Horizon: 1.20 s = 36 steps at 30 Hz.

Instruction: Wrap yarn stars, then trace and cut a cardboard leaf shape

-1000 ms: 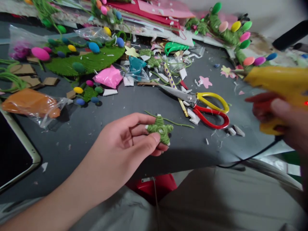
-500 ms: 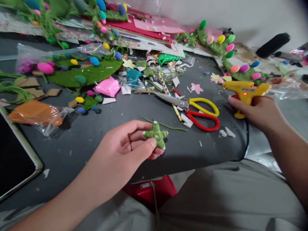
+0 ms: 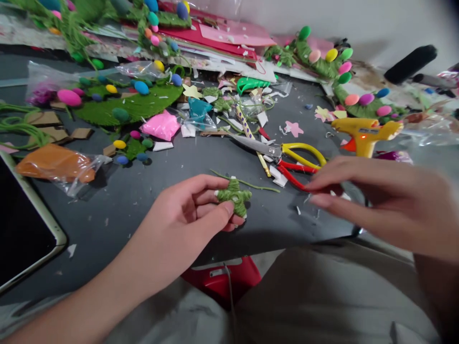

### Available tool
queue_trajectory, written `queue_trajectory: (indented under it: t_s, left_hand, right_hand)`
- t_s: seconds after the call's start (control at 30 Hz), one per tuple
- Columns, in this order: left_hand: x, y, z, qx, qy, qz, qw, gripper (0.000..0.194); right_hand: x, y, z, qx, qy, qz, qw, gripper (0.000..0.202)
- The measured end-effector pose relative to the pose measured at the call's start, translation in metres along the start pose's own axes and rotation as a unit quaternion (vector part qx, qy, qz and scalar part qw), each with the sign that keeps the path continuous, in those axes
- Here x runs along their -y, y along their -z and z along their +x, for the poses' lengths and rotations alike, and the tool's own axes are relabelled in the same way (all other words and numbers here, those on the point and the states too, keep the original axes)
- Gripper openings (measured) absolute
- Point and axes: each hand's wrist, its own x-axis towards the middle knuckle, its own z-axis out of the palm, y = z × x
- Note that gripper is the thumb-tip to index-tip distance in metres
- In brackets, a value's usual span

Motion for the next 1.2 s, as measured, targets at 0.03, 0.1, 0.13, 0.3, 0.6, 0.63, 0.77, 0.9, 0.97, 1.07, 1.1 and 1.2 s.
queue_trajectory:
  t_s: [0.03,0.1,0.13,0.3,0.6,0.63,0.77,0.9,0.97,1.07,1.1,1.2]
  left_hand:
    - [0.000,0.000,0.000,0.001,-0.002,0.001,1.000,0.029]
    - [0.000,0.001,0.000,0.006,-0.004,0.000,1.000,0.031]
    - [0.000,0.002,0.000,0.010,-0.006,-0.002,1.000,0.030]
    - [0.001,0.002,0.000,0.032,-0.013,-0.035,0.999,0.023]
    - [0.003,0.003,-0.001,0.052,-0.001,-0.079,0.996,0.023]
    - [0.003,0.003,-0.001,0.052,0.000,-0.076,0.996,0.023]
    - [0.003,0.002,-0.001,0.049,-0.004,-0.065,0.997,0.024]
    - [0.002,0.002,0.000,0.048,-0.003,-0.050,0.998,0.025]
    - [0.001,0.002,0.000,0.051,-0.002,-0.044,0.998,0.025]
    - [-0.001,0.003,0.000,0.052,0.004,-0.042,0.998,0.025]
    - [-0.002,0.004,0.000,0.051,0.007,-0.041,0.998,0.025]
    - [-0.004,0.005,0.001,0.059,0.016,-0.020,0.998,0.022]
  right_hand:
    - [0.014,-0.013,0.009,0.007,0.046,0.048,0.998,0.011]
    - [0.034,-0.033,0.022,0.028,0.069,0.090,0.993,0.010]
    - [0.040,-0.041,0.025,0.023,0.075,0.100,0.992,0.010]
    - [0.047,-0.059,0.027,-0.052,0.099,0.081,0.990,0.008]
    - [0.048,-0.067,0.035,-0.059,0.131,0.043,0.989,0.012]
    - [0.048,-0.066,0.034,-0.057,0.131,0.040,0.989,0.012]
    - [0.048,-0.064,0.033,-0.049,0.142,0.014,0.989,0.010]
    - [0.047,-0.063,0.033,-0.032,0.151,-0.013,0.988,0.008]
    - [0.047,-0.062,0.033,-0.024,0.154,-0.016,0.988,0.008]
    - [0.046,-0.061,0.034,-0.008,0.157,-0.013,0.988,0.009]
    - [0.045,-0.060,0.034,-0.001,0.157,-0.009,0.987,0.010]
    - [0.043,-0.059,0.035,0.013,0.159,0.003,0.987,0.011]
